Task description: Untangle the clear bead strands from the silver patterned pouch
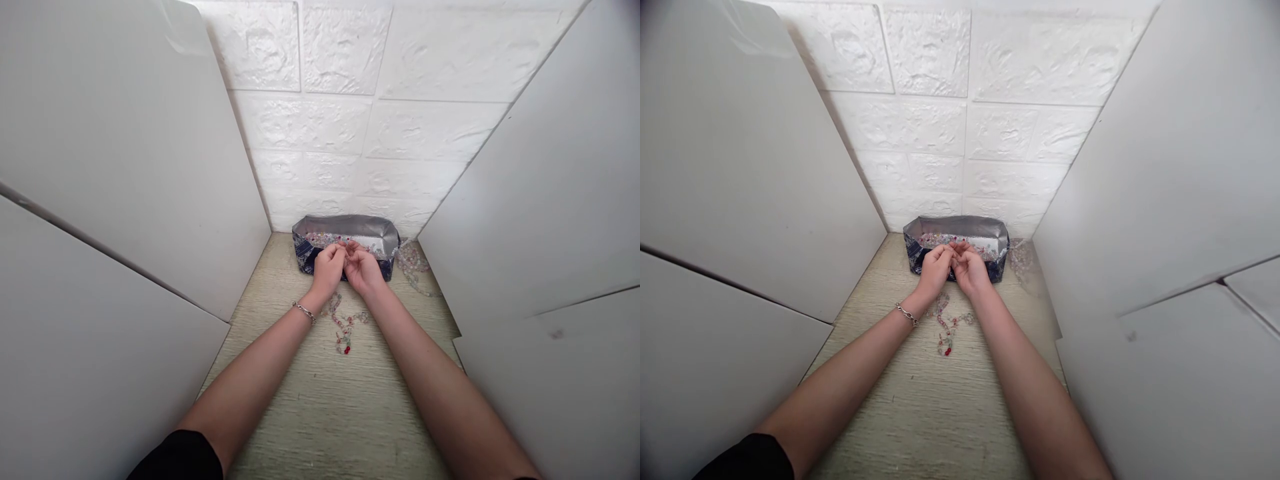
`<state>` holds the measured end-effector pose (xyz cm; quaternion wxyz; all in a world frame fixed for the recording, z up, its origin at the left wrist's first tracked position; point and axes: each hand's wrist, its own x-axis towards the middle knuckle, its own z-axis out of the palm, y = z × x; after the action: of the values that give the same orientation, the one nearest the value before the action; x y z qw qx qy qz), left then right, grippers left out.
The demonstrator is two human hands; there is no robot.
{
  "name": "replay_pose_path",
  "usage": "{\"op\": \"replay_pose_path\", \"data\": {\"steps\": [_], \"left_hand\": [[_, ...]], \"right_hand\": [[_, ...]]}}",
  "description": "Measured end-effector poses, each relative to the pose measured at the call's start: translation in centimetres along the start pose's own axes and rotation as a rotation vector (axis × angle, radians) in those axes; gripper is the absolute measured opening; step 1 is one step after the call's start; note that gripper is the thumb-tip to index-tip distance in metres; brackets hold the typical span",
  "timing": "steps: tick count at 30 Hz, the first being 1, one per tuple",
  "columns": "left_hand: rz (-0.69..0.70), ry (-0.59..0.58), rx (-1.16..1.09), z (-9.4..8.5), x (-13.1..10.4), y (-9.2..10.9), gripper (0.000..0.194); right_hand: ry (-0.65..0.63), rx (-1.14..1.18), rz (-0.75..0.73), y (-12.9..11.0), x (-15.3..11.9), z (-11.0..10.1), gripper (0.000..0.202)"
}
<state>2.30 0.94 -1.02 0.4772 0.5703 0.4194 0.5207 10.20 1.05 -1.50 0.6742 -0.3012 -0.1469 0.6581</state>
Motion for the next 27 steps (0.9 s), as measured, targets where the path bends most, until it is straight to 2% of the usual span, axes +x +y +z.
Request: {"op": "replay_pose_path", "data": {"steps": [14,20,27], "left_hand": [[0.011,-0.027,0.096,0.04,0.04,-0.63,0.019],[-0.004,-0.028,0.114,0.04,-0.05,-0.27,0.02],[-0.008,-0.033,0.119,0.08,-0.03,0.06,0.019]], "right_hand": [[-0.022,-0.067,-0.013,0.21,-0.09,0.24,0.037],[-0.003,-0.228,-0.059,0.77,-0.19,0.3,0.029],[-0.006,-0.239,-0.06,0.84,-0.13,0.26,0.024]]}}
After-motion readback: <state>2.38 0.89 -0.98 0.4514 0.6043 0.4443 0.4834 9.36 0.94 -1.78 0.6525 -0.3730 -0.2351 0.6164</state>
